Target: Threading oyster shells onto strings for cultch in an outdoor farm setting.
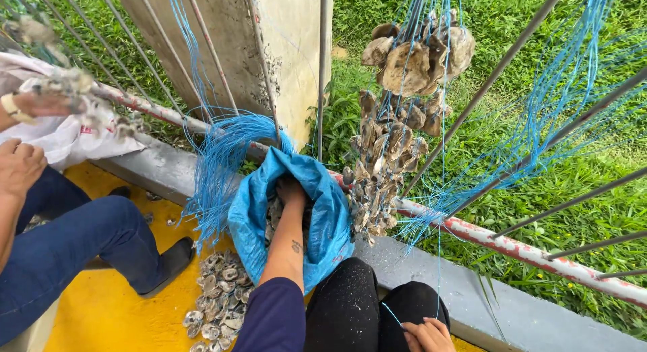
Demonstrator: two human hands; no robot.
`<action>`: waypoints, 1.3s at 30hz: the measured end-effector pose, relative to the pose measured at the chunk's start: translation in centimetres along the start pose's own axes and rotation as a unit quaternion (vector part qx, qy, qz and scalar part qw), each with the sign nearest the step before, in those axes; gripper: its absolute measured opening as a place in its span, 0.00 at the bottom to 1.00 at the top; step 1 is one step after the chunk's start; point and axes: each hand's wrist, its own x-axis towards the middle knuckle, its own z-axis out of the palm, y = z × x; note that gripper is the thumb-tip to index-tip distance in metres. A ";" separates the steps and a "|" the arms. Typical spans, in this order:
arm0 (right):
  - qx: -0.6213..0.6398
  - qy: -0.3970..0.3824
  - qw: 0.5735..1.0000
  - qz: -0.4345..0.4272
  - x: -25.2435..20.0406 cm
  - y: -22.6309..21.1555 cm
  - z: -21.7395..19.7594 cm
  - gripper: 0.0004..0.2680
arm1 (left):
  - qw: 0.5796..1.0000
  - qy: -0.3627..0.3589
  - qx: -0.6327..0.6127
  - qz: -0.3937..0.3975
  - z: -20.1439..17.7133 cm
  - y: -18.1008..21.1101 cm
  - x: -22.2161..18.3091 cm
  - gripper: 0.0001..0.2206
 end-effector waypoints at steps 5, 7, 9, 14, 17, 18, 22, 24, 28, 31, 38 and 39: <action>0.119 0.029 0.989 0.087 -1.6 1.4 1.4 0.04 | 0.999 -0.015 -0.006 0.040 -2.2 -0.3 -0.9 0.32; 0.198 0.015 0.963 0.184 -1.6 1.6 0.8 0.04 | 0.997 -0.036 -0.032 0.058 -3.4 -0.7 -1.9 0.34; 0.150 0.039 0.970 0.185 -0.7 1.6 -0.5 0.05 | 0.985 0.038 -0.130 0.108 -2.5 -2.5 -2.4 0.23; 0.223 0.062 0.936 0.264 3.4 1.9 -3.8 0.06 | 0.872 -0.002 -0.485 0.065 -12.3 -1.4 -8.4 0.16; 0.244 0.081 0.938 0.234 8.3 -0.1 -7.6 0.07 | 0.787 0.018 -0.611 0.081 -18.5 0.7 -11.8 0.20; 0.218 0.085 0.947 0.220 10.1 -0.9 -9.0 0.07 | 0.753 0.014 -0.652 0.086 -20.9 1.8 -13.2 0.21; 0.160 0.084 0.971 0.155 18.4 -7.5 -14.1 0.07 | 0.582 -0.041 -0.801 0.132 -24.2 4.5 -15.7 0.18; 0.143 0.097 0.982 0.078 21.9 -10.9 -16.1 0.05 | 0.452 -0.141 -0.861 0.182 -26.6 6.2 -17.4 0.16; 0.106 0.067 0.992 0.027 27.2 -16.3 -17.8 0.04 | 0.382 -0.208 -0.883 0.178 -29.5 8.1 -19.8 0.18; 0.113 0.045 0.992 -0.032 29.7 -18.9 -17.7 0.04 | 0.363 -0.230 -0.879 0.207 -29.8 8.7 -20.5 0.18; 0.131 0.012 0.987 -0.098 32.4 -20.8 -16.7 0.04 | 0.416 -0.198 -0.853 0.247 -29.3 8.3 -20.8 0.17; 0.124 0.005 0.986 -0.107 32.6 -20.9 -16.6 0.04 | 0.419 -0.198 -0.851 0.248 -29.4 8.2 -20.8 0.18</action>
